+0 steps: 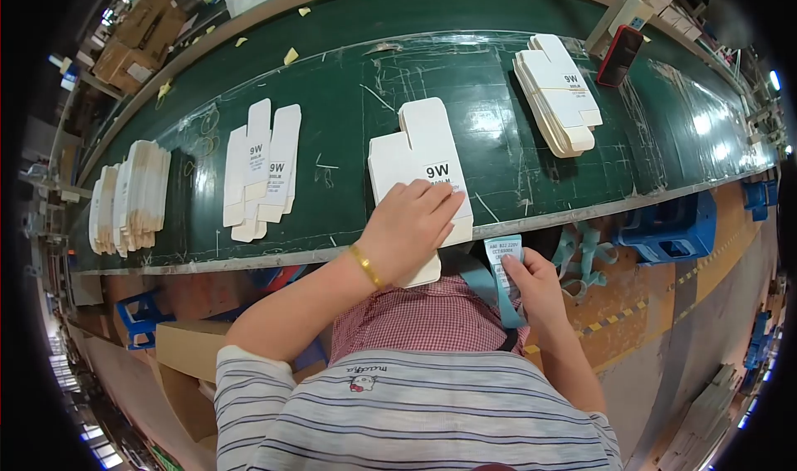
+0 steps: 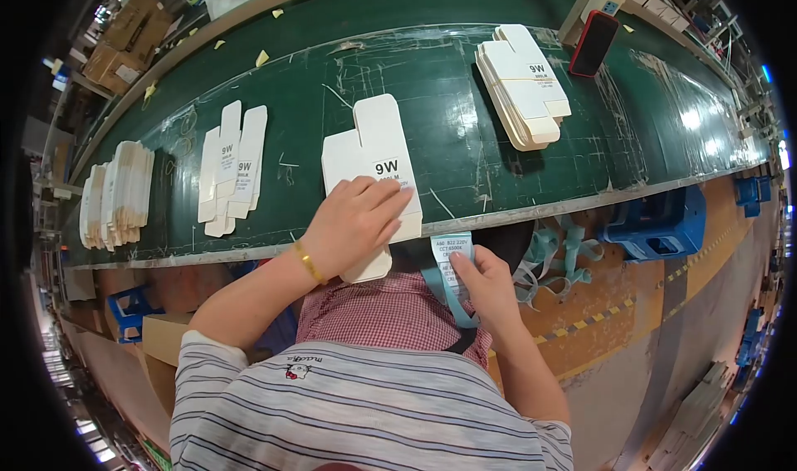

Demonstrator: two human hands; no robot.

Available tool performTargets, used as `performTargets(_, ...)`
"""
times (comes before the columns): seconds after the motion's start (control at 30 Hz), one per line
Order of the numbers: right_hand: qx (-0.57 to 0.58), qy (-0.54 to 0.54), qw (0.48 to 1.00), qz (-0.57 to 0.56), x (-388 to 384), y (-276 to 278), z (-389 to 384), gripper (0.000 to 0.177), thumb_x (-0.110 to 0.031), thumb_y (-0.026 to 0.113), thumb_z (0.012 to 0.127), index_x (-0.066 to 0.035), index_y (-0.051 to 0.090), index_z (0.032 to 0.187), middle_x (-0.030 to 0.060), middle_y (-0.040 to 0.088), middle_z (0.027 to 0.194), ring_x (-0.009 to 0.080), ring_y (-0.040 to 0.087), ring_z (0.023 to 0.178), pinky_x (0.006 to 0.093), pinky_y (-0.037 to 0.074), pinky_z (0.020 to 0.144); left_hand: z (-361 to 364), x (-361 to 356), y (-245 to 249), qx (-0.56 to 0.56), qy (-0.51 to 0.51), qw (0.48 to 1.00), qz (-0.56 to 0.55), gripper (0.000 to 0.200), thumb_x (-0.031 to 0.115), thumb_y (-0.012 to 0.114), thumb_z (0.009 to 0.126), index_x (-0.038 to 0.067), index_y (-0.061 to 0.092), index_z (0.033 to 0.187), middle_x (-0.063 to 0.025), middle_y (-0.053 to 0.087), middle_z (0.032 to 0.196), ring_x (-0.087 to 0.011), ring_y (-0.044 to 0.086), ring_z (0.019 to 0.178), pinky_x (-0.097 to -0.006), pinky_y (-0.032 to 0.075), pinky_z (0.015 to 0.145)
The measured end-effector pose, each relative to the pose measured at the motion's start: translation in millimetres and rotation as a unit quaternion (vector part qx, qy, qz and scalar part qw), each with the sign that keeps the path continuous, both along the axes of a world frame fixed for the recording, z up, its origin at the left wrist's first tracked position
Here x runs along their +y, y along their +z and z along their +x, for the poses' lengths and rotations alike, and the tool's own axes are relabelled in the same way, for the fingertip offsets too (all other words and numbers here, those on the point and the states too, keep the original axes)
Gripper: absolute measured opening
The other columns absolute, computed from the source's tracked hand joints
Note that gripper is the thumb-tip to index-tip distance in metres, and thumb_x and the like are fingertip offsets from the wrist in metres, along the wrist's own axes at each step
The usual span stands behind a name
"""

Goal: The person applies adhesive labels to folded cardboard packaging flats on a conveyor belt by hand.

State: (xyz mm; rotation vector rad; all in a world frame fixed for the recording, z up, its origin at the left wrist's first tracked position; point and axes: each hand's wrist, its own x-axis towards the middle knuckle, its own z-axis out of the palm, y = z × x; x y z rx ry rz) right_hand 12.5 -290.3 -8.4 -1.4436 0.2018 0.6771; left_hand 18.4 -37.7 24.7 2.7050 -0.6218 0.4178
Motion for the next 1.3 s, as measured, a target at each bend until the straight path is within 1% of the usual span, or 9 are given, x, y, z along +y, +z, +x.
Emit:
performTargets(0.1, -0.023, -0.002, 1.0, 0.017, 1.3, -0.4, -0.4, 0.019, -0.016, 0.061, 0.096, 0.001, 0.066, 0.103, -0.0006, 0.065, 0.085, 0.0032, 0.055, 0.071, 0.0203, 0.044, 0.063, 7.2, -6.2, 0.5, 0.017, 0.001, 0.999, 0.034, 0.037, 0.016, 0.067, 0.081, 0.005, 0.061, 0.115, -0.0062, 0.06, 0.103, -0.021, 0.059, 0.091, -0.0352, 0.047, 0.079)
performTargets(0.47, -0.184, 0.021, 0.983, 0.005, 23.0, 6.7, 7.0, 0.015, -0.011, 0.06, 0.096, -0.001, 0.065, 0.106, -0.0015, 0.064, 0.09, 0.0045, 0.056, 0.078, 0.0196, 0.042, 0.07, 5.4, -10.3, -17.3, -0.01, -0.006, 0.986, 0.165, 0.012, 0.012, 0.063, 0.072, 0.005, 0.064, 0.082, -0.0071, 0.06, 0.084, -0.0221, 0.058, 0.082, -0.0306, 0.05, 0.077)
performTargets(0.6, -0.336, 0.017, 0.941, -0.032, 30.8, 17.2, 18.8, 0.013, -0.005, 0.063, 0.092, 0.001, 0.065, 0.103, 0.0028, 0.063, 0.097, 0.0104, 0.057, 0.087, 0.0233, 0.043, 0.078, -3.6, -13.3, 1.9, 0.037, -0.012, 0.996, 0.083, 0.007, 0.012, 0.063, 0.073, 0.006, 0.063, 0.075, -0.0096, 0.06, 0.08, -0.0256, 0.06, 0.078, -0.0349, 0.053, 0.07)
performTargets(0.7, -0.49, 0.031, 0.863, -0.118, 29.3, 44.2, 31.2, 0.013, -0.003, 0.065, 0.087, 0.001, 0.066, 0.1, 0.0087, 0.062, 0.101, 0.0189, 0.06, 0.093, 0.028, 0.046, 0.081, -6.7, -4.6, -1.2, 0.007, -0.002, 0.997, 0.071, 0.009, 0.011, 0.063, 0.072, 0.005, 0.062, 0.079, -0.0105, 0.059, 0.08, -0.0267, 0.06, 0.077, -0.0359, 0.053, 0.07)
performTargets(0.87, -0.489, 0.054, 0.863, -0.115, 20.7, 59.0, 47.0, 0.016, -0.004, 0.065, 0.086, 0.0, 0.067, 0.101, 0.0089, 0.062, 0.099, 0.0199, 0.06, 0.092, 0.0285, 0.046, 0.081, -25.7, 57.2, 31.2, -0.117, -0.022, 0.99, 0.073, 0.015, 0.006, 0.062, 0.071, 0.001, 0.06, 0.085, -0.0115, 0.062, 0.084, -0.0278, 0.063, 0.081, -0.0372, 0.053, 0.071)
performTargets(0.97, -0.448, 0.06, 0.888, -0.081, 13.7, 57.4, 50.4, 0.016, -0.005, 0.066, 0.087, 0.0, 0.067, 0.102, 0.0073, 0.063, 0.098, 0.0174, 0.059, 0.089, 0.0274, 0.046, 0.08, -46.3, 113.8, 37.6, -0.162, 0.044, 0.98, 0.104, 0.015, 0.003, 0.066, 0.075, 0.002, 0.063, 0.089, -0.0121, 0.065, 0.092, -0.0281, 0.064, 0.087, -0.0378, 0.054, 0.074)
performTargets(1.1, -0.395, 0.064, 0.916, -0.036, 17.8, 44.8, 53.2, 0.015, -0.006, 0.064, 0.089, 0.0, 0.066, 0.102, 0.0055, 0.062, 0.098, 0.0136, 0.056, 0.087, 0.0261, 0.045, 0.077, -62.8, 135.9, 25.7, -0.079, 0.128, 0.988, 0.035, 0.023, 0.008, 0.069, 0.081, 0.003, 0.066, 0.103, -0.0111, 0.066, 0.101, -0.0289, 0.064, 0.095, -0.0383, 0.053, 0.081)
performTargets(1.23, -0.377, 0.077, 0.923, -0.021, 24.4, 40.0, 47.0, 0.015, -0.005, 0.062, 0.089, 0.001, 0.064, 0.102, 0.0041, 0.061, 0.094, 0.0112, 0.054, 0.084, 0.0248, 0.043, 0.075, -35.7, 108.9, -6.9, 0.039, 0.187, 0.98, -0.063, 0.054, 0.024, 0.072, 0.083, 0.003, 0.052, 0.129, -0.0199, 0.059, 0.115, -0.0317, 0.058, 0.105, -0.0394, 0.049, 0.088)
performTargets(1.3, -0.364, 0.09, 0.926, -0.044, 24.0, 45.6, 41.4, 0.014, -0.005, 0.061, 0.09, 0.002, 0.064, 0.103, 0.0022, 0.059, 0.091, 0.009, 0.052, 0.083, 0.0238, 0.042, 0.075, -22.5, 99.6, -14.3, 0.115, 0.252, 0.953, -0.12, 0.059, 0.023, 0.073, 0.083, 0.002, 0.049, 0.133, -0.0153, 0.062, 0.101, -0.0251, 0.06, 0.092, -0.0346, 0.049, 0.08)
